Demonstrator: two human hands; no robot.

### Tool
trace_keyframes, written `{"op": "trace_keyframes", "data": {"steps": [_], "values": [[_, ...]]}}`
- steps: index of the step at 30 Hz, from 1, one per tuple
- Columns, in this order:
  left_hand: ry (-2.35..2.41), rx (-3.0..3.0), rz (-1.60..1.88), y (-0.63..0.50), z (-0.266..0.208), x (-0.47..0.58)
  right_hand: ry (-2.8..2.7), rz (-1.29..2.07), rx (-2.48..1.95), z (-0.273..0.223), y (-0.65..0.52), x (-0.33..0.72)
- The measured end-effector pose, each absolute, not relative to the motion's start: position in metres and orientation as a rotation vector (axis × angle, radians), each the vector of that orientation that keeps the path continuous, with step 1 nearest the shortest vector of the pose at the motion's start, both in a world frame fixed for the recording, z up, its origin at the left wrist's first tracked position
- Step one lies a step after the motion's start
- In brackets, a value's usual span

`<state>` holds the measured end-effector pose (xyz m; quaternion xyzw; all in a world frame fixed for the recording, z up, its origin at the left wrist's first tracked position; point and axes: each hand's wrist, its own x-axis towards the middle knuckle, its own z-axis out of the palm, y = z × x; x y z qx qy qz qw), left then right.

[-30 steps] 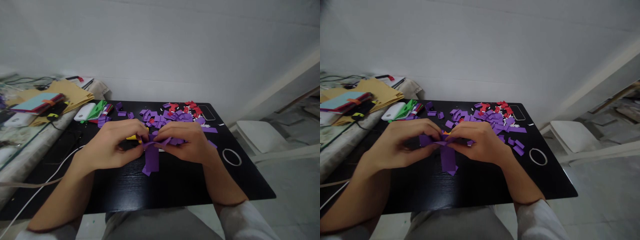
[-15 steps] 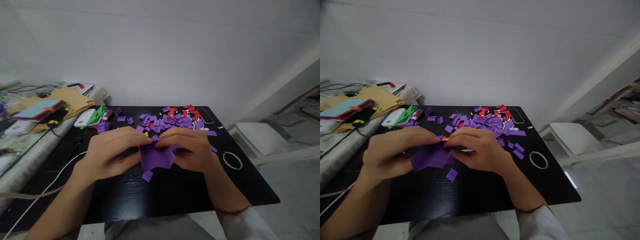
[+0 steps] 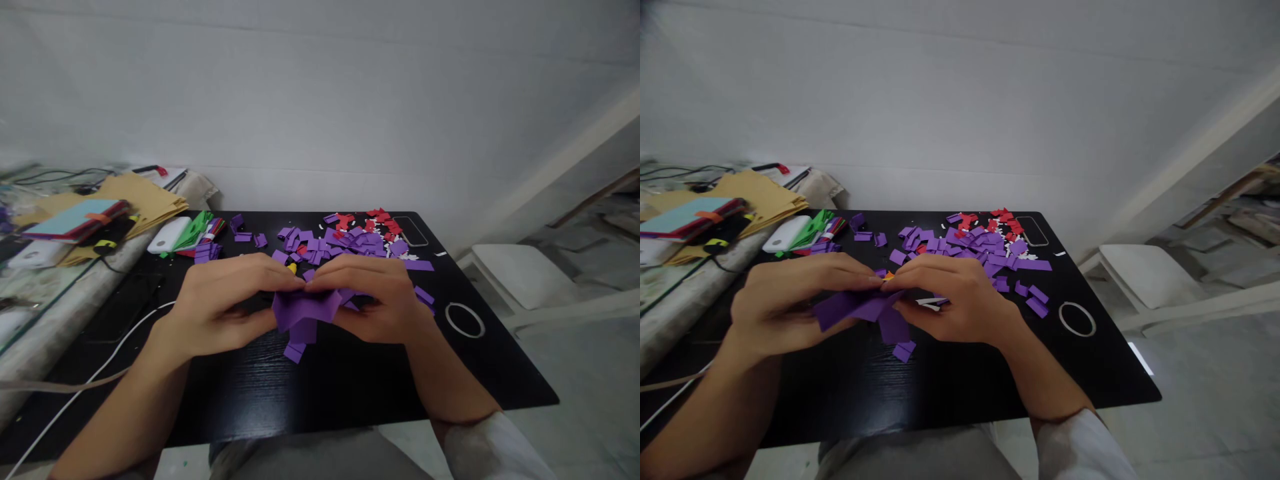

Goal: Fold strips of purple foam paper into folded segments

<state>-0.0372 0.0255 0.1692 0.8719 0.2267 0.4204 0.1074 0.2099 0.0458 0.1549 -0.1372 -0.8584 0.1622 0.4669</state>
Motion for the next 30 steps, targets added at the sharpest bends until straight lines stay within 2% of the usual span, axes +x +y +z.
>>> {"op": "trace_keyframes", "data": {"steps": [11,16,22,30], "values": [[0.628,2.543,1.226,0.026,0.173,-0.036,-2.084,0.427,-0.374,0.158,0.040,0.209],[0.761,2.424,1.328,0.027,0.167,-0.033,-1.981,0.472,-0.463,0.154,0.040,0.203],[0.989,2.142,1.401,0.027,0.152,-0.027,-1.731,0.812,-0.612,0.147,0.039,0.197],[0.935,1.903,1.393,0.034,0.151,-0.017,-1.546,1.115,-0.717,0.145,0.048,0.195]]}}
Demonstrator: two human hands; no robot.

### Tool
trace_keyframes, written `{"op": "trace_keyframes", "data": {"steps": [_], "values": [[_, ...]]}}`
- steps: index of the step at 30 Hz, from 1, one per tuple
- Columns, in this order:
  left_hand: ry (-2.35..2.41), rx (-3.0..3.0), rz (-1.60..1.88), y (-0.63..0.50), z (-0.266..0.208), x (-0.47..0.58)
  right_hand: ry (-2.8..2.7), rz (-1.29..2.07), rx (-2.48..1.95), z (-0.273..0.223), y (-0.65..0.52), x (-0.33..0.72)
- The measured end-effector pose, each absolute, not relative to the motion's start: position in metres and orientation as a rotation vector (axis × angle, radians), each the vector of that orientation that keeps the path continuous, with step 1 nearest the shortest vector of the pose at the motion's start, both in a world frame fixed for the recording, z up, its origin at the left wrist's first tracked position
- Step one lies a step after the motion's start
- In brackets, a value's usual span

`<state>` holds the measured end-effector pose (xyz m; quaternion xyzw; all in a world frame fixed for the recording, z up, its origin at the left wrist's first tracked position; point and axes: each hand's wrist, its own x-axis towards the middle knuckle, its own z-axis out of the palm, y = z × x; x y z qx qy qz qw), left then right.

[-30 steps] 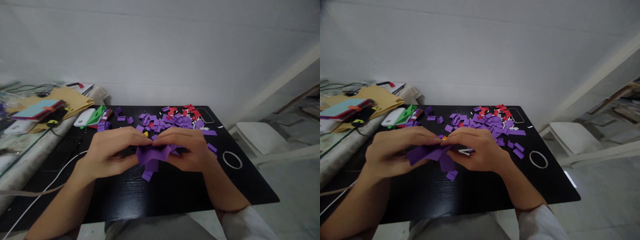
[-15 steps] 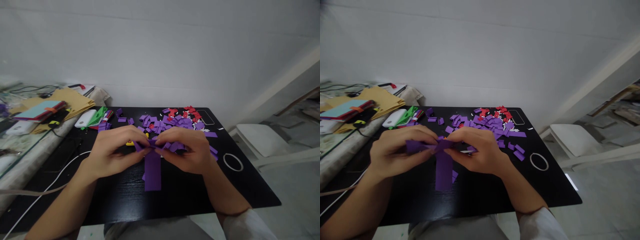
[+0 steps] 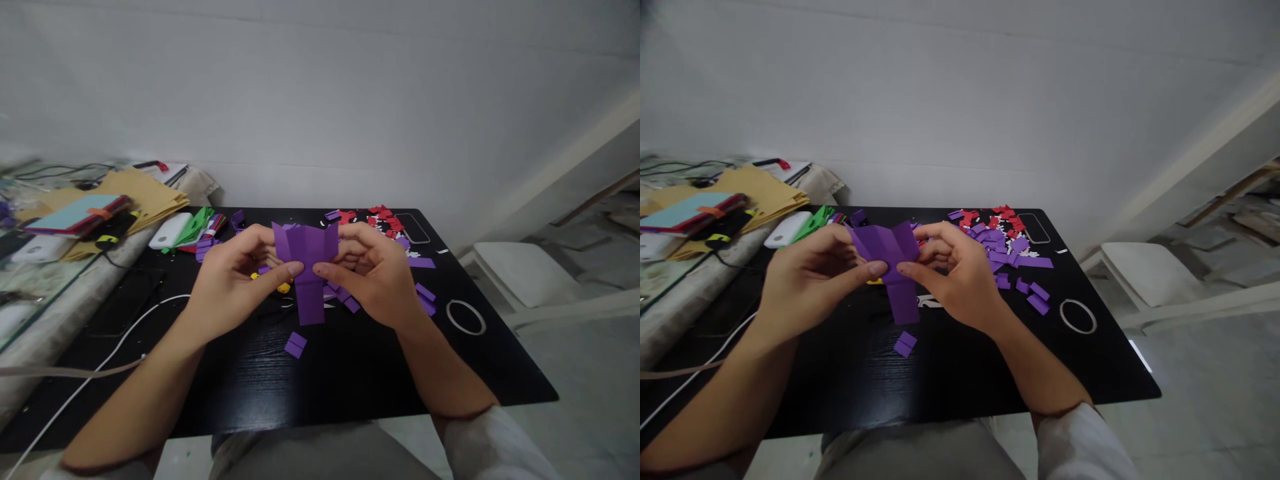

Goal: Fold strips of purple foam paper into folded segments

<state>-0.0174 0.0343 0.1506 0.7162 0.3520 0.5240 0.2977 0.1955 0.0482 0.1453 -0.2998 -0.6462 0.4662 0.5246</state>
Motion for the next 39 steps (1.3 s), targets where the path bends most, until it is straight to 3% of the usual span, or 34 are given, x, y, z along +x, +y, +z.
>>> {"op": "trace_keyframes", "data": {"steps": [10,17,20,25,28,31,39], "values": [[1.003,2.386,1.616,0.037,0.150,-0.028,-1.507,0.862,-0.717,0.148,0.051,0.195],[0.892,2.672,1.827,0.041,0.141,-0.027,-1.394,1.564,-0.711,0.146,0.057,0.190],[0.951,2.743,1.795,0.044,0.138,-0.024,-1.338,1.585,-0.739,0.145,0.055,0.188],[1.079,2.157,1.766,0.047,0.140,-0.020,-1.343,1.365,-0.862,0.147,0.055,0.188],[1.037,1.756,1.490,0.048,0.143,-0.019,-1.369,1.299,-0.854,0.147,0.056,0.188],[1.071,1.632,1.318,0.046,0.146,-0.013,-1.411,1.291,-0.817,0.145,0.056,0.186],[1.126,1.622,1.365,0.043,0.143,-0.008,-1.382,1.183,-0.829,0.139,0.057,0.182]]}}
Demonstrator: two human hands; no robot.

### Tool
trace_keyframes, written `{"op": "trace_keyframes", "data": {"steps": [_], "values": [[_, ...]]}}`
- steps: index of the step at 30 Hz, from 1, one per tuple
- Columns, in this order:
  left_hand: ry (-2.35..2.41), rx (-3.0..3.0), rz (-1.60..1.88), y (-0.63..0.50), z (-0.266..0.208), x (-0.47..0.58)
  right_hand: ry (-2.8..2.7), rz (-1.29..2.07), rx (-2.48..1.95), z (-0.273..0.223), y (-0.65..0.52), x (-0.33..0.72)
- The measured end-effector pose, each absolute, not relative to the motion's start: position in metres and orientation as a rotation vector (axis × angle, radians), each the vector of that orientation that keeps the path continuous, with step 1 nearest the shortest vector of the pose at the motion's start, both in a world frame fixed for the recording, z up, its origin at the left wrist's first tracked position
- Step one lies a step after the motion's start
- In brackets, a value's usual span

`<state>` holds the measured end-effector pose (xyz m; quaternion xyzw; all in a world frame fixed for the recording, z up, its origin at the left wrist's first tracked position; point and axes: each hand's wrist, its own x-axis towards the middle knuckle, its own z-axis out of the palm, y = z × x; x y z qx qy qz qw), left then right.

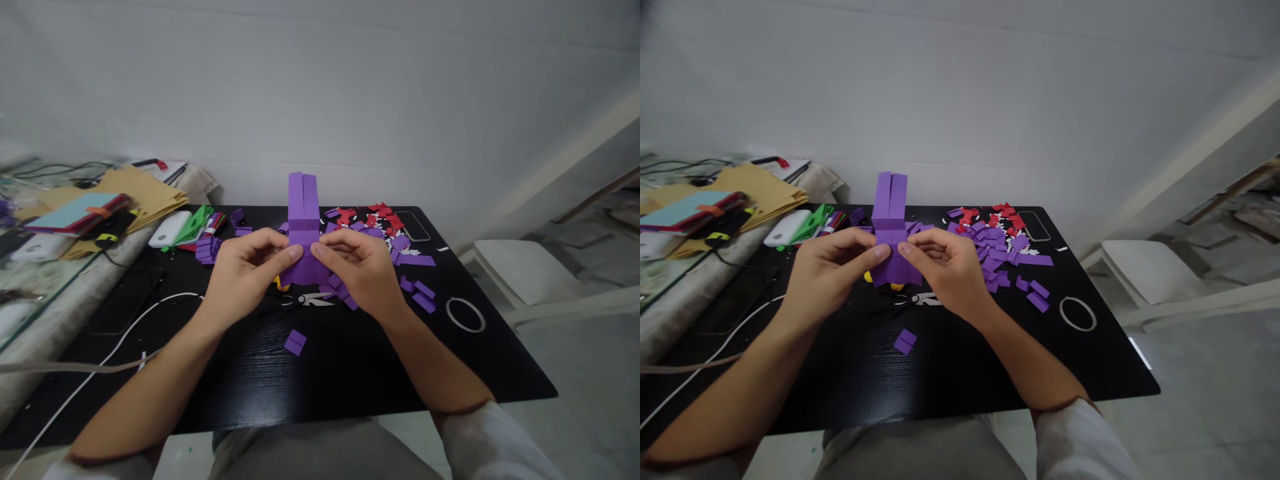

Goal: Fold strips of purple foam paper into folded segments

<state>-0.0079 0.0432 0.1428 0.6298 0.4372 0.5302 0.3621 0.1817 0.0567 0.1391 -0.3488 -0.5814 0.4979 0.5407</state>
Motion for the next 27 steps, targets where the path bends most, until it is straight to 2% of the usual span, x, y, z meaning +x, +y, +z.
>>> {"op": "trace_keyframes", "data": {"steps": [14,21,27], "values": [[1.299,1.834,1.417,0.0436,0.1426,-0.0092,-1.425,1.052,-0.879,0.1371,0.0574,0.1809],[1.139,1.857,1.547,0.0450,0.1370,-0.0095,-1.452,0.996,-0.870,0.1352,0.0572,0.1804],[1.234,1.888,1.603,0.0431,0.1359,-0.0091,-1.456,1.033,-0.852,0.1344,0.0576,0.1804]]}}
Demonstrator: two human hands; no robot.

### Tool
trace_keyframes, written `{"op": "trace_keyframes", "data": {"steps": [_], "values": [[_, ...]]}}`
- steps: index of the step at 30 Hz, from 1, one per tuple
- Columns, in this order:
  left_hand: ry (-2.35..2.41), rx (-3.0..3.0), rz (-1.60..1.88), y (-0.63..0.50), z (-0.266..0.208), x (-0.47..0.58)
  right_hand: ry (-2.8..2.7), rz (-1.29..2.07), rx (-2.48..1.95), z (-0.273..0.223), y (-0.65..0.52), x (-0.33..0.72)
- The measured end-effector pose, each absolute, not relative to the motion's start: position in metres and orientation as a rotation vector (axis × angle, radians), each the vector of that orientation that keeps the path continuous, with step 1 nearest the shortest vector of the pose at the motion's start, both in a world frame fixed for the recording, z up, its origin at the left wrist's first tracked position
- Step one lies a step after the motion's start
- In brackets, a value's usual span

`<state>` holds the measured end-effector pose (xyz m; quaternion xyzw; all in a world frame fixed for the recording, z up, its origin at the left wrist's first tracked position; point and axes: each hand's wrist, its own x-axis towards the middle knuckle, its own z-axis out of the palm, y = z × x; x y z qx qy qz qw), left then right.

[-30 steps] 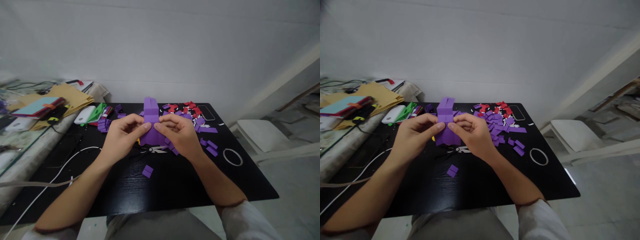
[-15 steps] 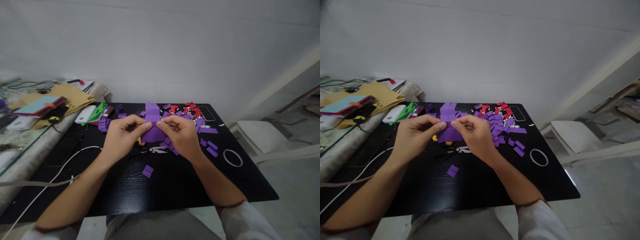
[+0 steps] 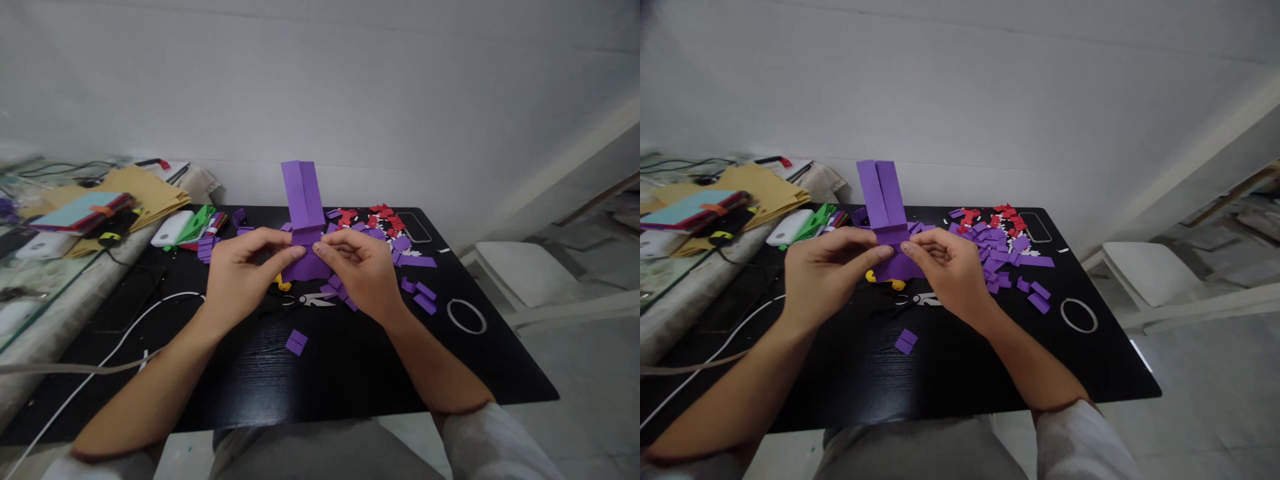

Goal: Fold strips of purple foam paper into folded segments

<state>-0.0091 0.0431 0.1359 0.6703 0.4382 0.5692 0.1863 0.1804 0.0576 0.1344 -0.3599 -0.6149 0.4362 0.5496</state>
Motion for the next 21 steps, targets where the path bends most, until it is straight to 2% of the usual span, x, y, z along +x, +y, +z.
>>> {"op": "trace_keyframes", "data": {"steps": [21], "values": [[1.205,1.906,1.408,0.0431,0.1389,-0.0072,-1.504,1.041,-0.874,0.1309,0.0583,0.1814]]}}
